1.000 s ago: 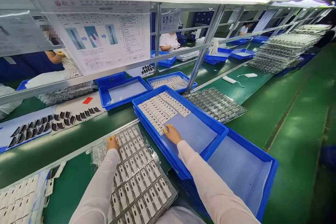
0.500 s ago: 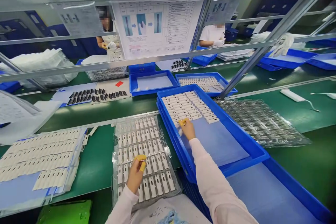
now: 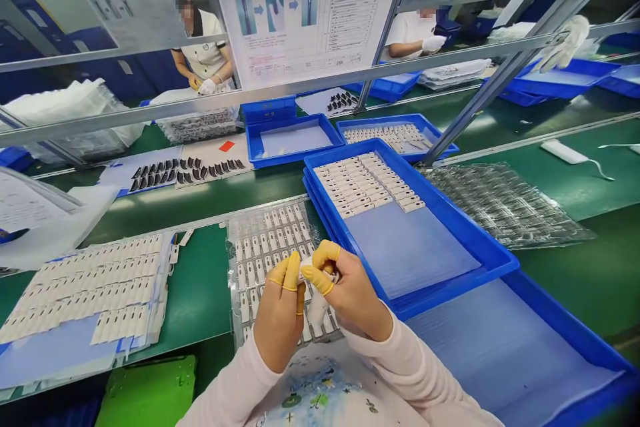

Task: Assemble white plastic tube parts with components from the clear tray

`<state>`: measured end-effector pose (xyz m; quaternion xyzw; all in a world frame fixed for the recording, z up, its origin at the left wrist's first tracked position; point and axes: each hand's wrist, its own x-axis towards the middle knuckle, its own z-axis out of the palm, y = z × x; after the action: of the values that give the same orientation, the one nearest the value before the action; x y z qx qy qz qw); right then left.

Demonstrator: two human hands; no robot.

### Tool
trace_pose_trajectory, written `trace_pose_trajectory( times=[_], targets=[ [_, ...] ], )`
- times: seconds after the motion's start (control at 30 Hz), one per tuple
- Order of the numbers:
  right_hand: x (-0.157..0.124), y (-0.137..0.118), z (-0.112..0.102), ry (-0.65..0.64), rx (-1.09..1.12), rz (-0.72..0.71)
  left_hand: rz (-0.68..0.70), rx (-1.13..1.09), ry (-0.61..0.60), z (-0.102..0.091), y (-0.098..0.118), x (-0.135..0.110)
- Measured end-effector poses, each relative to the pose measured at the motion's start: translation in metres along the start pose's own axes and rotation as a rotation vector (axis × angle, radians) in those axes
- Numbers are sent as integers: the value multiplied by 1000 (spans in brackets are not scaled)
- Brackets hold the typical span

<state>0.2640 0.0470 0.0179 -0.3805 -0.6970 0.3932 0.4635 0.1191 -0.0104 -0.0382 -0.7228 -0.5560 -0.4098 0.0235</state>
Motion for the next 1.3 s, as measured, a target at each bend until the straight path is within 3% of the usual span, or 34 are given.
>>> trace_pose_trajectory(
  times=[0.07,0.13,0.23,0.3,0.37,0.5,0.83,0.93,1.03,1.17,1.23,1.3],
  targets=[
    [-1,-3,-2,-47,66,24,-34,-72,-36,-14,2,-1],
    [-1,-1,-4,-83,209,34,-167,-284,-172,-29,5,0],
    [-3,1,-3,-10,479,37,-420,-828,-463,-47,12,6],
    [-4,0,0,65,588,47,-517,-1147,-555,-52,18,11],
    [-5,-2,4,100,625,57,-577,-1317,-561,-53,24,15],
    [-2,-4,8,134,573,1,-657,-1455,-551,-50,30,17],
    [1,-4,14,128,508,-186,-783,-1561,-565,-46,34,10],
    [-2,0,11,121,412,-245,-723,-1474,-506,-46,33,5],
    [-6,3,5,33,253,-342,-577,-1234,-386,-47,30,-1],
    [-14,-1,-2,-165,147,-464,-263,-956,-228,-48,25,-6],
    [-17,-4,-3,-200,174,-522,-94,-883,-177,-48,23,-8],
    [-18,-6,-3,-194,198,-570,-9,-847,-173,-48,22,-9]
  ],
)
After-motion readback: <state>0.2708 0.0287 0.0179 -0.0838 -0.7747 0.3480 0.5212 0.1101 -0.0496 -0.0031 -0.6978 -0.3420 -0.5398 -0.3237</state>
